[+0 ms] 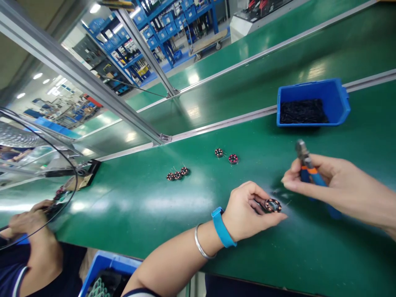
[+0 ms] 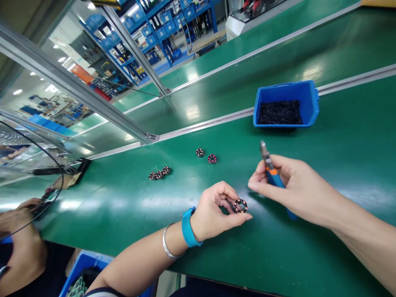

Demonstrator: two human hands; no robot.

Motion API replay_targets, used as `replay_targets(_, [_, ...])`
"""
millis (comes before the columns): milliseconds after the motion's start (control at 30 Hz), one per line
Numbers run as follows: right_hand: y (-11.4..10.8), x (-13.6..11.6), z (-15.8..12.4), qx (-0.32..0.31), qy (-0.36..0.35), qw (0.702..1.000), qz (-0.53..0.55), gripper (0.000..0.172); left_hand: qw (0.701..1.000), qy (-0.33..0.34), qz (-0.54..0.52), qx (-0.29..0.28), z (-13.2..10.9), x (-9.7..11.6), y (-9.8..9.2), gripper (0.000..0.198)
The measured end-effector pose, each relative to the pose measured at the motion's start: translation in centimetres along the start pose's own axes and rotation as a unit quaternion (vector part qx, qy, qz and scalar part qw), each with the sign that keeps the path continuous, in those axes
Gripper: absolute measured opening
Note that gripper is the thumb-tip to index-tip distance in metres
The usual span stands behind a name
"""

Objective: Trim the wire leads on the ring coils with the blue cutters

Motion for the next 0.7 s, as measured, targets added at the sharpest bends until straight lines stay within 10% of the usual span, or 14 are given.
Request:
replay_targets(133, [1.2,-0.3,-1.3,-0.092,-0.018,0.994,-0.05,0.058,1.0,0.017,-0.009,0.011,0.1,0.1,0.2,0.074])
replay_targets(433, [-0.9,-1.2,-0.2,0.036,0.027,0.999,-0.026,0.088,0.997,0.027,-0.055,0.038,0.0,0.6,0.2,0.077])
replay_targets(700, [1.1,-0.6,-0.7,-0.086,0.022,0.995,-0.033,0.071,0.997,-0.022,-0.056,0.04,-0.1,0.7,0.0,0.077])
Point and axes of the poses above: each hand's wrist, its own z-axis towards the middle knuckle, its own y-axis out of the palm, x = y × z, the point moved 2 cm from there along z, towards the middle knuckle, and after that the axes turned 14 degrees about x, right-handed, at the moved point
